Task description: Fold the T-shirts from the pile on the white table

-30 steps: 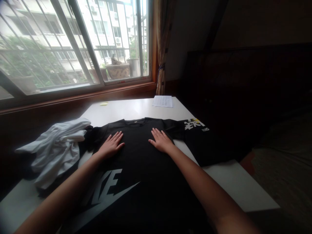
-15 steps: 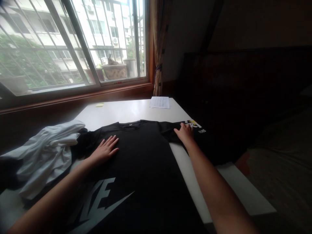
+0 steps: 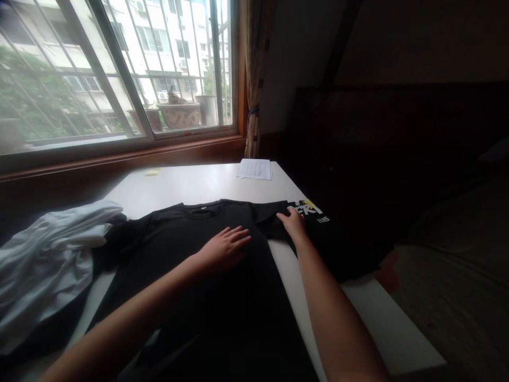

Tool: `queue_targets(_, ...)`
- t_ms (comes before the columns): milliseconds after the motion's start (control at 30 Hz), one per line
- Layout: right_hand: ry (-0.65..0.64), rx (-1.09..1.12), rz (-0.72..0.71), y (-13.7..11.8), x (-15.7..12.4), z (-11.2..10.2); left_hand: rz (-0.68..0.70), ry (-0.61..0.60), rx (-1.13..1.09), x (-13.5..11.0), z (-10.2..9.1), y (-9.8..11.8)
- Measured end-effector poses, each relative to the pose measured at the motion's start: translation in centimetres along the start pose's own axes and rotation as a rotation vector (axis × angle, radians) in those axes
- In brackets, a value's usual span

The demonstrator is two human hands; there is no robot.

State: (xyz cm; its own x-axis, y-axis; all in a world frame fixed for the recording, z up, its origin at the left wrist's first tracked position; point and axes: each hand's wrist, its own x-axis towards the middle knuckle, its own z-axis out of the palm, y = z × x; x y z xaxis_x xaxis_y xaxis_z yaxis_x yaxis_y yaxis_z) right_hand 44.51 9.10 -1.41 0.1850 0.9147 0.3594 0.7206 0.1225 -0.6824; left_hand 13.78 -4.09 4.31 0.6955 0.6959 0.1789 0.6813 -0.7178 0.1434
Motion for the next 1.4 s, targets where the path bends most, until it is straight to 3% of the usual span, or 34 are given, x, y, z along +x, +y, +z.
queue_targets(133, 0.073, 0.127, 0.12, -1.0, -0.5, -0.2, 0.048, 0.037, -0.021, 3.0, 2.6, 1.7)
queue_targets(267, 0.116, 0.205, 0.055, -2.9, -1.0, -0.7, 0.086, 0.019, -0.037, 3.0, 4.1, 1.8)
queue_targets(500, 0.11, 0.147, -0.144, -5.6, -0.8, -1.8, 0.113, 0.038, -0.054, 2.8, 3.5, 1.9)
queue_targets(667, 0.08, 0.044, -0.202, -7.1, 0.0, -2.3, 0.116, 0.033, -0.03, 3.3, 3.1, 2.2)
queue_targets(933, -0.035, -0.036, -0.325, -9.5, 0.2, -3.1, 0.207, 0.031, -0.126, 3.4, 3.0, 0.8)
queue_targets(1067, -0.055, -0.07, -0.36, -10.3, -0.3, -3.2, 0.113, 0.125, -0.136, 3.9, 3.2, -0.6)
queue_targets(1233, -0.125, -0.071, -0.402, -12.5, -1.5, -2.6, 0.074, 0.106, -0.074, 4.4, 4.2, -1.3)
queue_targets(1400, -0.428, 0.247, -0.271, -15.1, -2.9, -2.4, 0.125, 0.082, -0.007, 4.3, 3.8, -1.9)
